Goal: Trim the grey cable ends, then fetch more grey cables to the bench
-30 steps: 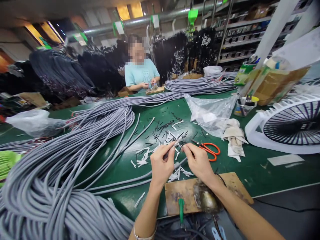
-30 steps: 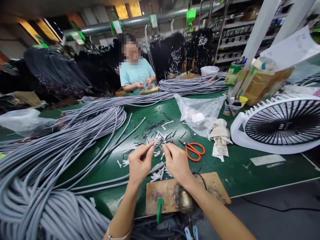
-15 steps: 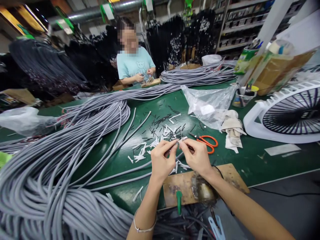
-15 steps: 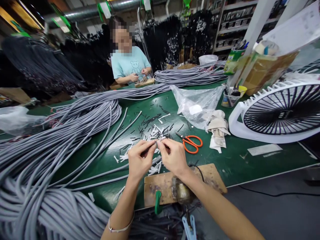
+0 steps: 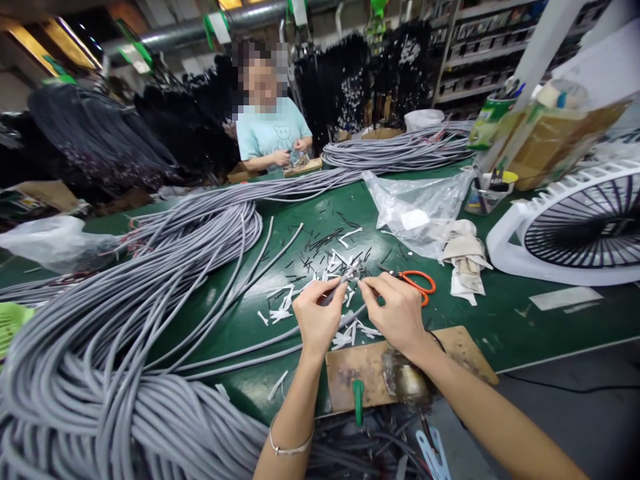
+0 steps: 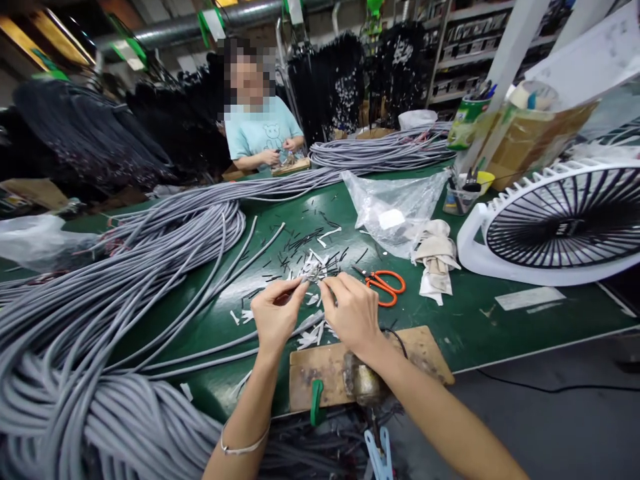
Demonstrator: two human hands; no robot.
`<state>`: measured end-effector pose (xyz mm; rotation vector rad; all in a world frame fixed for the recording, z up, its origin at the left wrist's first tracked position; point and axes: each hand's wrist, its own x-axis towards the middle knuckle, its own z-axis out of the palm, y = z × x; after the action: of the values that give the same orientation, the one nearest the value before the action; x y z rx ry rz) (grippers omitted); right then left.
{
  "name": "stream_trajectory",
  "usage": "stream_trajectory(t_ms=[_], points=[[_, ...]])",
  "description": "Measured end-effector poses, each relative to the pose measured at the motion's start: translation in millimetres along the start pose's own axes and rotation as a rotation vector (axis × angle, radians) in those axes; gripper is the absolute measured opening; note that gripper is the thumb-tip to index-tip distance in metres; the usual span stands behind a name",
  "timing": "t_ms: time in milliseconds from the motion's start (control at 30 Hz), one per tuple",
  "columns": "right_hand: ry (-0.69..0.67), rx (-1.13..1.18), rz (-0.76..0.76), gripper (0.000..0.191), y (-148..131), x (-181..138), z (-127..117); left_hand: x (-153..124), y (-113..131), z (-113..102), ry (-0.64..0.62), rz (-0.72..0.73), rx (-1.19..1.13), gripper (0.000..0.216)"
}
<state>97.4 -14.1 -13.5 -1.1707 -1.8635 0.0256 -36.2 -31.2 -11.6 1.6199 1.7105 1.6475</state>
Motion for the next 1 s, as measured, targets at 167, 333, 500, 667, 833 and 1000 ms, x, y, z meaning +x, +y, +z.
stream_trajectory(t_ms=[167, 333, 500, 667, 833, 1000], points=[[0.009, 0.038, -0.003, 0.021, -4, 0, 1, -3, 3, 1, 0.013, 0.076, 0.027, 0.012], [0.003, 0.075, -0.019, 0.022, -3, -1, 0, -3, 3, 2, 0.030, 0.099, 0.035, 0.011], [-0.024, 0.156, 0.038, 0.020, -2, -1, 2, -6, 4, 2, 0.002, 0.153, 0.074, 0.009], [-0.020, 0.291, 0.102, 0.021, -4, -2, 1, -8, 9, 3, -0.021, 0.285, 0.151, 0.007], [0.010, 0.226, -0.040, 0.019, -1, -3, 2, -10, 12, 4, 0.000, 0.257, 0.186, 0.008], [0.075, 0.229, 0.078, 0.020, -6, -2, 2, -12, 7, 6, 0.022, 0.289, 0.229, 0.011]])
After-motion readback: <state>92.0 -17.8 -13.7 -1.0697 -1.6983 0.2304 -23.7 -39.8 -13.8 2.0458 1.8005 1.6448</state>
